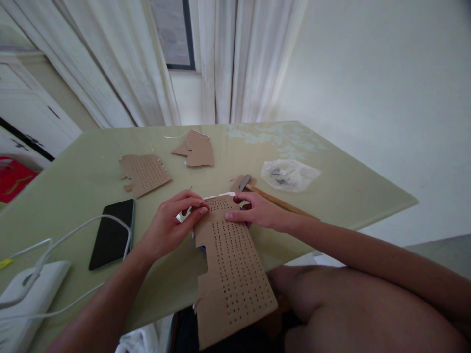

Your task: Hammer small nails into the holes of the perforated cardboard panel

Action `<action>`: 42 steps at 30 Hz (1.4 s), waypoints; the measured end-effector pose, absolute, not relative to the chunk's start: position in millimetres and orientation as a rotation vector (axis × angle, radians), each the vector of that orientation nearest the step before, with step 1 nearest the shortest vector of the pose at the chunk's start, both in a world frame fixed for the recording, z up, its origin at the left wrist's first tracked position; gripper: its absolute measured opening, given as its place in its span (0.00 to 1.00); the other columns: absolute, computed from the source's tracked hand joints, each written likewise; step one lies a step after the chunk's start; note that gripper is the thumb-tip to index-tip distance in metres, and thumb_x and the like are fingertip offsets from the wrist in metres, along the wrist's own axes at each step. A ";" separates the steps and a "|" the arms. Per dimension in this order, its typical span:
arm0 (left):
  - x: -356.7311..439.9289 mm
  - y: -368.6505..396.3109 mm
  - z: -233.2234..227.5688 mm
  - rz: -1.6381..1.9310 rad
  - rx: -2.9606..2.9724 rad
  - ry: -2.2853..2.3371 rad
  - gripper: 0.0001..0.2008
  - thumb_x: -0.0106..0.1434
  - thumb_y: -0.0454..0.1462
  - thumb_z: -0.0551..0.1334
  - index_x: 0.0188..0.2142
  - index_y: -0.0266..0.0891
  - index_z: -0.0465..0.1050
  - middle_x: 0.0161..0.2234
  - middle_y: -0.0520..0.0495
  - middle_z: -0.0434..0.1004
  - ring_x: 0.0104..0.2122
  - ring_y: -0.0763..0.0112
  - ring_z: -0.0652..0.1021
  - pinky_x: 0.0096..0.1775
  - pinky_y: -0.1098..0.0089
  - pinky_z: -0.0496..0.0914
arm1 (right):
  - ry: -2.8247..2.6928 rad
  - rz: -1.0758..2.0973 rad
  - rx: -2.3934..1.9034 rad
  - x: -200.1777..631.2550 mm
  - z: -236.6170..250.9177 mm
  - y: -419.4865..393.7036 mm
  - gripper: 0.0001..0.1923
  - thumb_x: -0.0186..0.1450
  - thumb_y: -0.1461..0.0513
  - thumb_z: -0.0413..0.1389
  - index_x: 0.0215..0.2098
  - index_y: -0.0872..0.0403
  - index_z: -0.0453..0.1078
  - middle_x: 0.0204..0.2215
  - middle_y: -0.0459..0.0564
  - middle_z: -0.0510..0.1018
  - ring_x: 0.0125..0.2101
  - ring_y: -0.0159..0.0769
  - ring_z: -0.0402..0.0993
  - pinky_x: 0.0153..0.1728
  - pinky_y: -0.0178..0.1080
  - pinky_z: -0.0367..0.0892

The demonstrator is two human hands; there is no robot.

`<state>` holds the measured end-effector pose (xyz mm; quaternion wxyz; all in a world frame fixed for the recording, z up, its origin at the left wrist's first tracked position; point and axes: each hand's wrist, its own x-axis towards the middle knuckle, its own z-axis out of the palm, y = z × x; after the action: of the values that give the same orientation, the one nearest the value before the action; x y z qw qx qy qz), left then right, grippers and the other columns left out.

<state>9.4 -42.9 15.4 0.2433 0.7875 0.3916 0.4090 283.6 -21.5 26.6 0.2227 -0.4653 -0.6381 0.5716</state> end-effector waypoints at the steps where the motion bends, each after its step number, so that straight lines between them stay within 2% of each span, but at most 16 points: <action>1: 9.5 -42.9 15.3 1.117 2.155 1.067 0.08 0.75 0.40 0.65 0.41 0.44 0.85 0.41 0.47 0.82 0.39 0.70 0.81 0.35 0.74 0.74 | -1.760 1.583 -1.282 283.7 26.3 -21.5 0.34 0.57 0.43 0.74 0.50 0.57 0.77 0.57 0.59 0.75 0.37 0.36 0.76 0.26 0.35 0.74; 7: 11.4 -44.4 17.8 1.123 2.202 1.065 0.09 0.76 0.38 0.64 0.41 0.43 0.85 0.42 0.46 0.83 0.40 0.69 0.82 0.37 0.72 0.75 | -1.751 1.608 -1.284 283.4 28.2 -22.5 0.36 0.56 0.42 0.74 0.52 0.57 0.78 0.57 0.60 0.76 0.39 0.38 0.76 0.29 0.36 0.75; 15: 14.9 -44.5 18.7 1.156 2.328 1.075 0.09 0.74 0.36 0.65 0.39 0.41 0.86 0.40 0.46 0.85 0.38 0.68 0.82 0.40 0.69 0.76 | -1.746 1.576 -1.305 283.0 26.4 -22.1 0.35 0.53 0.42 0.76 0.47 0.56 0.77 0.54 0.56 0.76 0.36 0.35 0.75 0.26 0.35 0.74; 19: 16.9 -45.5 18.3 1.164 2.312 1.085 0.08 0.74 0.36 0.66 0.39 0.41 0.86 0.39 0.46 0.85 0.38 0.67 0.82 0.41 0.67 0.76 | -1.796 1.565 -1.275 283.1 27.1 -19.5 0.33 0.57 0.40 0.73 0.46 0.55 0.76 0.51 0.56 0.77 0.34 0.36 0.76 0.26 0.36 0.74; 21: 17.3 -46.3 18.7 1.148 2.267 1.086 0.09 0.74 0.37 0.65 0.39 0.41 0.85 0.40 0.45 0.85 0.38 0.66 0.82 0.41 0.67 0.76 | -1.828 1.414 -1.324 289.0 28.4 -13.1 0.29 0.65 0.38 0.65 0.42 0.54 0.75 0.43 0.53 0.79 0.31 0.35 0.76 0.27 0.37 0.73; 23: 17.1 -46.7 19.0 1.123 2.234 1.087 0.09 0.74 0.38 0.65 0.39 0.42 0.85 0.40 0.45 0.85 0.38 0.66 0.82 0.41 0.67 0.76 | -1.858 1.061 -1.460 300.8 30.3 -3.6 0.26 0.74 0.40 0.54 0.40 0.53 0.75 0.35 0.51 0.79 0.30 0.36 0.75 0.31 0.39 0.73; 24: 16.8 -46.8 19.0 1.115 2.227 1.087 0.09 0.75 0.39 0.65 0.39 0.42 0.85 0.40 0.45 0.85 0.38 0.66 0.82 0.41 0.67 0.76 | -1.887 0.808 -1.547 308.2 31.3 1.5 0.23 0.76 0.43 0.53 0.40 0.53 0.75 0.36 0.52 0.80 0.33 0.38 0.76 0.35 0.40 0.73; 26: 16.0 -46.4 18.4 1.101 2.228 1.085 0.10 0.75 0.40 0.65 0.40 0.42 0.85 0.40 0.45 0.84 0.38 0.66 0.82 0.40 0.67 0.75 | -2.042 0.372 -1.727 323.2 32.3 10.2 0.16 0.75 0.50 0.58 0.44 0.54 0.76 0.43 0.56 0.82 0.40 0.42 0.77 0.44 0.43 0.71; 28: 15.5 -45.6 17.2 1.096 2.236 1.081 0.10 0.75 0.40 0.65 0.40 0.42 0.85 0.40 0.45 0.84 0.38 0.66 0.81 0.40 0.67 0.75 | -2.262 0.181 -1.873 334.1 31.0 15.3 0.16 0.75 0.52 0.60 0.50 0.55 0.75 0.51 0.61 0.81 0.49 0.48 0.78 0.49 0.44 0.70; 31: 15.6 -44.5 15.2 1.091 2.234 1.069 0.09 0.75 0.40 0.66 0.41 0.43 0.86 0.41 0.46 0.84 0.39 0.66 0.81 0.39 0.68 0.74 | -2.490 0.167 -1.959 337.9 23.7 16.9 0.13 0.75 0.55 0.62 0.50 0.56 0.75 0.51 0.62 0.82 0.52 0.52 0.79 0.49 0.44 0.69; 33: 15.9 -44.1 14.1 1.097 2.230 1.062 0.09 0.75 0.41 0.66 0.41 0.43 0.86 0.41 0.46 0.83 0.38 0.67 0.81 0.39 0.69 0.74 | -2.529 0.183 -1.965 335.0 17.3 16.4 0.10 0.76 0.59 0.60 0.50 0.57 0.75 0.51 0.64 0.82 0.51 0.53 0.80 0.47 0.43 0.69; 37: 16.5 -43.9 12.1 1.117 2.250 1.057 0.08 0.74 0.40 0.67 0.42 0.43 0.86 0.41 0.46 0.83 0.39 0.67 0.82 0.42 0.68 0.75 | -2.553 0.198 -1.940 331.9 11.9 18.6 0.10 0.77 0.65 0.55 0.55 0.59 0.72 0.54 0.68 0.81 0.52 0.51 0.80 0.46 0.42 0.67; 40: 16.7 -43.7 10.9 1.120 2.267 1.053 0.08 0.75 0.40 0.66 0.42 0.44 0.87 0.41 0.46 0.83 0.39 0.67 0.82 0.43 0.67 0.76 | -2.527 0.239 -1.902 335.0 23.0 22.6 0.10 0.80 0.63 0.51 0.54 0.59 0.71 0.50 0.65 0.83 0.48 0.49 0.81 0.43 0.41 0.66; 42: 16.6 -43.8 11.0 1.113 2.268 1.058 0.08 0.75 0.40 0.66 0.43 0.44 0.87 0.41 0.46 0.83 0.39 0.66 0.82 0.43 0.66 0.76 | -2.485 0.246 -1.874 336.1 39.3 23.6 0.14 0.82 0.60 0.46 0.53 0.59 0.70 0.47 0.63 0.83 0.46 0.48 0.80 0.42 0.41 0.66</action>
<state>16.6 -43.8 11.0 0.2001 0.8113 0.3786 0.3981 336.1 23.6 39.3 0.0097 -0.6001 -0.7959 0.0789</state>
